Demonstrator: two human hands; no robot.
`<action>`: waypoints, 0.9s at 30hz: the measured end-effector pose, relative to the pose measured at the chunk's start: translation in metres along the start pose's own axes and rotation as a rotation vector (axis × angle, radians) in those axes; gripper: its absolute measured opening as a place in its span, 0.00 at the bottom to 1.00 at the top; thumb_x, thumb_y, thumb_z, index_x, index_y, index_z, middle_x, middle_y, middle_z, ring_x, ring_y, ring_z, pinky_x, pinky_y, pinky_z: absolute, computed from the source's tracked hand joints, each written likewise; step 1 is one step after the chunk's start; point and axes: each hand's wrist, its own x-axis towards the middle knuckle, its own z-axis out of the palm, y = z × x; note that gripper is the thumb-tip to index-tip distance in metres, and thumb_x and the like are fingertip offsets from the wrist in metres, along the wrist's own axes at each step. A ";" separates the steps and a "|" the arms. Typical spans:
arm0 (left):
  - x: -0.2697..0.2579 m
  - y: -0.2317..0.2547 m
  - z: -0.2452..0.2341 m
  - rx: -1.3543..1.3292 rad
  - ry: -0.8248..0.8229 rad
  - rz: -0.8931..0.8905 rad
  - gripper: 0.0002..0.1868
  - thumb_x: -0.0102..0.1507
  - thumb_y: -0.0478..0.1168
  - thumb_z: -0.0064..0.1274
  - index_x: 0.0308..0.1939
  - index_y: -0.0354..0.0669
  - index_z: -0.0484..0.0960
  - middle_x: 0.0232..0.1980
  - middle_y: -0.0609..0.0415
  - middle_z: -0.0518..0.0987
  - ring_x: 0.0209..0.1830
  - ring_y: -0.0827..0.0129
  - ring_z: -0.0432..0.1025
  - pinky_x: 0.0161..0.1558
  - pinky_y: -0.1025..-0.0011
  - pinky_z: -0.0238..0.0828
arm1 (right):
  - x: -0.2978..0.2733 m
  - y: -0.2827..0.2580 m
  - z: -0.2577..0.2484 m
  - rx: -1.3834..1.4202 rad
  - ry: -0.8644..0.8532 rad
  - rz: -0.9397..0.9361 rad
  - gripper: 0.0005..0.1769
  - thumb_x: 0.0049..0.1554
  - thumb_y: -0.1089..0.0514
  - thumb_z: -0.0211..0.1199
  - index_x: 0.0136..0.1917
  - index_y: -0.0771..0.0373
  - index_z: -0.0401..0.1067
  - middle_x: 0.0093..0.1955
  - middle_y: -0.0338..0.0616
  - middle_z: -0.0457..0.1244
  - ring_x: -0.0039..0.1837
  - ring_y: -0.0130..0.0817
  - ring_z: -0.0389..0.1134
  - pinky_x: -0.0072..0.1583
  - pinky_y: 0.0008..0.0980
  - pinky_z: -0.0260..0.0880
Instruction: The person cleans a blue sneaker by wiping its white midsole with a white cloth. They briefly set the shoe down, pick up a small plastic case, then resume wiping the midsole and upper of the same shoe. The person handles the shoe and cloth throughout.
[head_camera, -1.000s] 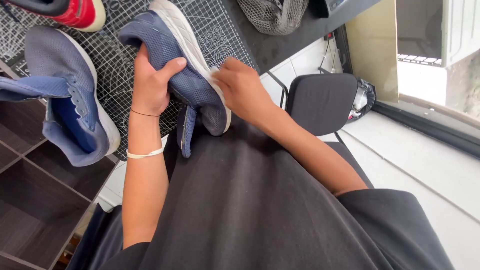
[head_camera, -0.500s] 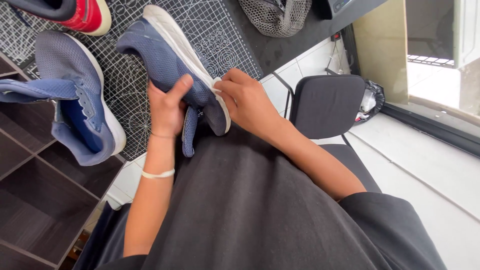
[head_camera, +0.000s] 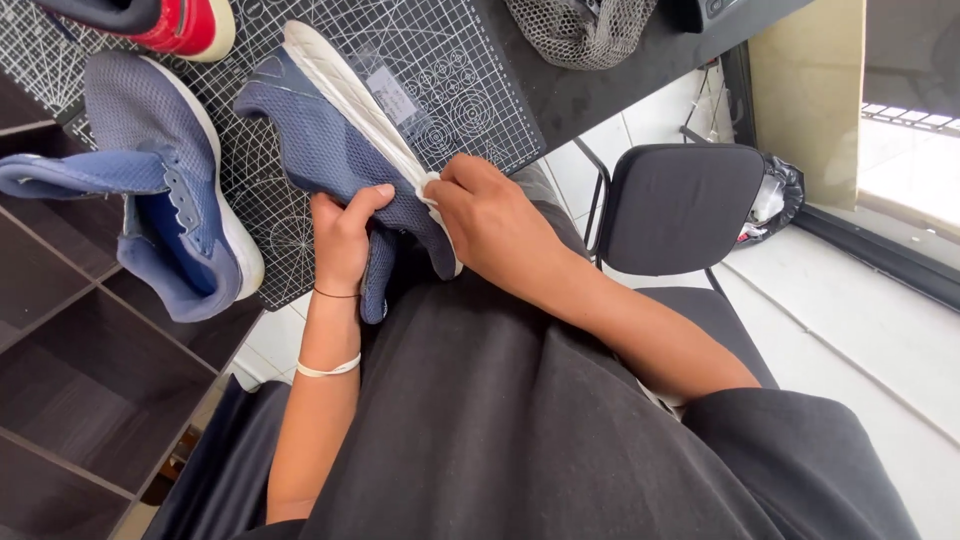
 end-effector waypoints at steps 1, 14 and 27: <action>0.000 0.003 0.000 -0.001 0.005 0.001 0.08 0.50 0.33 0.55 0.28 0.40 0.70 0.27 0.57 0.68 0.28 0.75 0.65 0.32 0.72 0.65 | 0.001 0.002 0.003 0.001 -0.002 -0.004 0.05 0.53 0.68 0.51 0.41 0.69 0.68 0.34 0.46 0.54 0.34 0.40 0.59 0.37 0.27 0.60; 0.006 0.010 -0.005 0.216 -0.118 -0.071 0.21 0.52 0.41 0.59 0.43 0.32 0.72 0.39 0.47 0.74 0.43 0.65 0.69 0.46 0.63 0.64 | 0.013 0.017 0.014 -0.002 -0.035 -0.104 0.04 0.53 0.68 0.52 0.37 0.67 0.67 0.33 0.44 0.52 0.33 0.38 0.56 0.37 0.28 0.59; 0.006 0.021 -0.012 0.120 -0.251 0.001 0.16 0.58 0.37 0.52 0.46 0.30 0.73 0.46 0.43 0.74 0.51 0.61 0.66 0.50 0.59 0.62 | -0.002 0.011 0.018 -0.009 0.153 0.103 0.02 0.51 0.66 0.58 0.40 0.65 0.70 0.35 0.43 0.59 0.36 0.38 0.63 0.37 0.30 0.64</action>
